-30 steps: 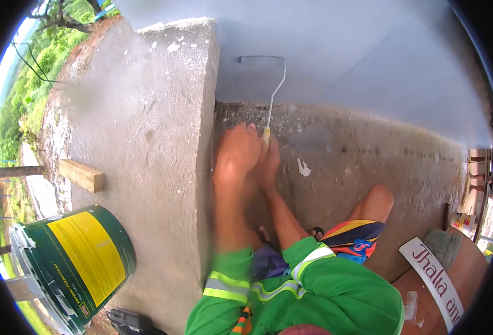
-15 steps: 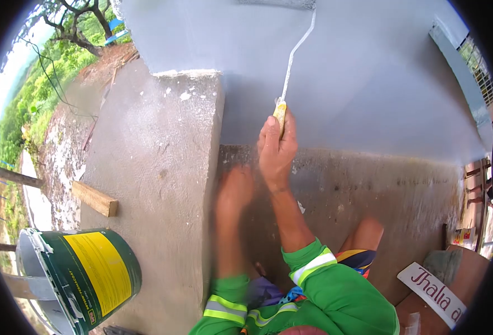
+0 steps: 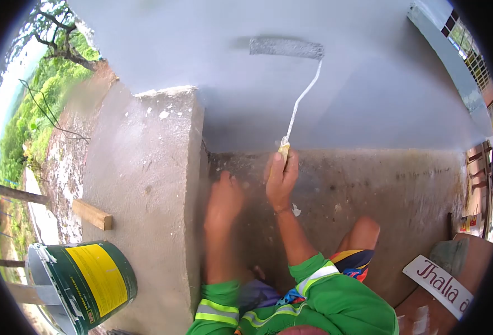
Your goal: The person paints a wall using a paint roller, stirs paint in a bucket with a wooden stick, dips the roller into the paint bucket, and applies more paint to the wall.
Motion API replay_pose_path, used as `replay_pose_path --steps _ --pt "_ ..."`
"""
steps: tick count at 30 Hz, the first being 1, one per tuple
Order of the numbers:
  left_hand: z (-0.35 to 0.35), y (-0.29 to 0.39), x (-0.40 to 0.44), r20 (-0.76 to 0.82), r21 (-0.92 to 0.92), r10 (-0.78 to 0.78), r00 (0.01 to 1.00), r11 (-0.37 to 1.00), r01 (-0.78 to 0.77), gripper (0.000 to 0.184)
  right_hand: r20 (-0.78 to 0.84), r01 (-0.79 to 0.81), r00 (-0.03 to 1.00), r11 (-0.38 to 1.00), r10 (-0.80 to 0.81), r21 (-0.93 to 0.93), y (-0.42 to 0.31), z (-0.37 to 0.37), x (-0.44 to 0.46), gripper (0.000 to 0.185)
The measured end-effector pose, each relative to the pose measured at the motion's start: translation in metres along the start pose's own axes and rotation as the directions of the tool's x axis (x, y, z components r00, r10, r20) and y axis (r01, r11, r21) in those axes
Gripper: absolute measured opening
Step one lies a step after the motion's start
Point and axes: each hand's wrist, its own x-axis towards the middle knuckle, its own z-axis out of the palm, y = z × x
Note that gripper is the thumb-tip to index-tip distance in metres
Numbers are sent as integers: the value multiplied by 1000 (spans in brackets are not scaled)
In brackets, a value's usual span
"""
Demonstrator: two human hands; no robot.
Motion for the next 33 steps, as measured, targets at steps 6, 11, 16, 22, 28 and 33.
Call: replay_pose_path --steps 6,11,16,22,28,33 --pt "43 10 15 -50 140 46 998 989 -39 38 -11 -153 988 988 153 4 -21 -40 29 23" --pt "98 5 21 128 93 131 983 985 -143 47 98 -138 973 870 208 -474 -1 -132 -69 25" --pt "134 -34 -77 203 -140 108 973 987 -80 42 -65 -732 656 613 752 -298 -71 -179 -114 35" --pt "78 42 -259 615 -349 -98 783 856 382 47 28 -618 615 503 788 -604 -163 -218 -159 30" --pt "-65 175 -308 659 -431 180 730 886 170 38 126 -861 390 409 912 -301 -312 -193 -116 35" --pt "-181 277 -329 627 -569 -69 776 640 517 30 561 -842 155 406 813 -355 -440 -140 -48 39"
